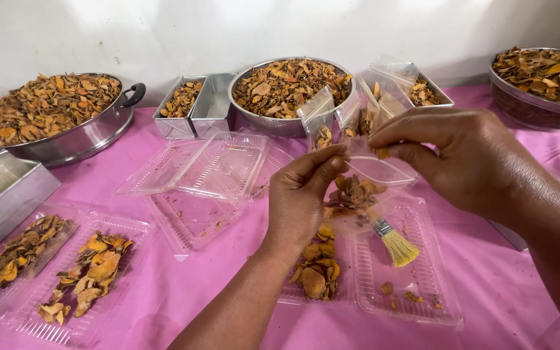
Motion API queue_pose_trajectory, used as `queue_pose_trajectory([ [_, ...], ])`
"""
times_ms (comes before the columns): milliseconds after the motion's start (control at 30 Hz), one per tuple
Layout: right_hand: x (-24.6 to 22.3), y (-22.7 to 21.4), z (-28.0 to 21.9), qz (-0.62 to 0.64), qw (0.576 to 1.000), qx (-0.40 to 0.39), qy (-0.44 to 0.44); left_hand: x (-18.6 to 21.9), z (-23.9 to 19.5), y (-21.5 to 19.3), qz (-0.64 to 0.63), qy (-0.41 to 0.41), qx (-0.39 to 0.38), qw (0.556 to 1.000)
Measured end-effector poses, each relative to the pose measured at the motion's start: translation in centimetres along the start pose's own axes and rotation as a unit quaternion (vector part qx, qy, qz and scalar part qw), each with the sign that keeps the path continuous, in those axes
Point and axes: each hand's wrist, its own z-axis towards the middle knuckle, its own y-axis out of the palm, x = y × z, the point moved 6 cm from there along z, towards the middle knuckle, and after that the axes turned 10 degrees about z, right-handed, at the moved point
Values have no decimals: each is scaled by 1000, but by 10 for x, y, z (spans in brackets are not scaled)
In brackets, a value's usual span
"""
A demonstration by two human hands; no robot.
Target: Packing dried plant material into plastic containers and bags using hands and a brush.
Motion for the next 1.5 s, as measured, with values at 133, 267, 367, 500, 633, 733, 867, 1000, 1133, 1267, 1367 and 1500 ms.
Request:
queue_pose_trajectory([
  [133, -5, 3, -3, -16, 996, -10, -87, -3, 0, -1, -9, -12, 3, 1000],
  [267, -4, 4, -2, -12, 995, -8, -103, -5, 0, 0, -10, -5, 1, 1000],
  [367, -12, 3, -2, -31, 994, -4, -102, 0, -1, -1, -4, -6, 5, 1000],
  [500, -28, -10, -30, -92, 983, 50, -153, -3, 2, -7, 20, 15, 23, 999],
  [633, 5, 26, -83, -111, 985, -87, -96, 1, -1, -10, -11, 32, 23, 999],
  [733, 25, 53, -113, -81, 970, -188, -130, -5, 2, -7, -80, 21, 15, 996],
  [867, 57, 53, -105, -15, 984, -159, -78, -15, 6, -8, -95, -2, 32, 995],
  [1000, 70, 35, -82, 1, 994, -105, -30, -21, 5, -10, -41, -15, 27, 999],
  [1133, 97, 29, -75, 3, 995, -96, 35, -47, 9, -6, 110, -69, -40, 991],
  [1267, 107, 27, -79, 2, 996, -80, 41, -62, 7, 7, 158, -107, -153, 970],
  [1367, 129, 18, -88, -65, 996, -16, 60, -59, 5, 7, 264, -141, -171, 939],
  [1500, 173, 26, -103, -135, 956, -93, 243, -54, 0, 10, 324, -121, -206, 915],
])
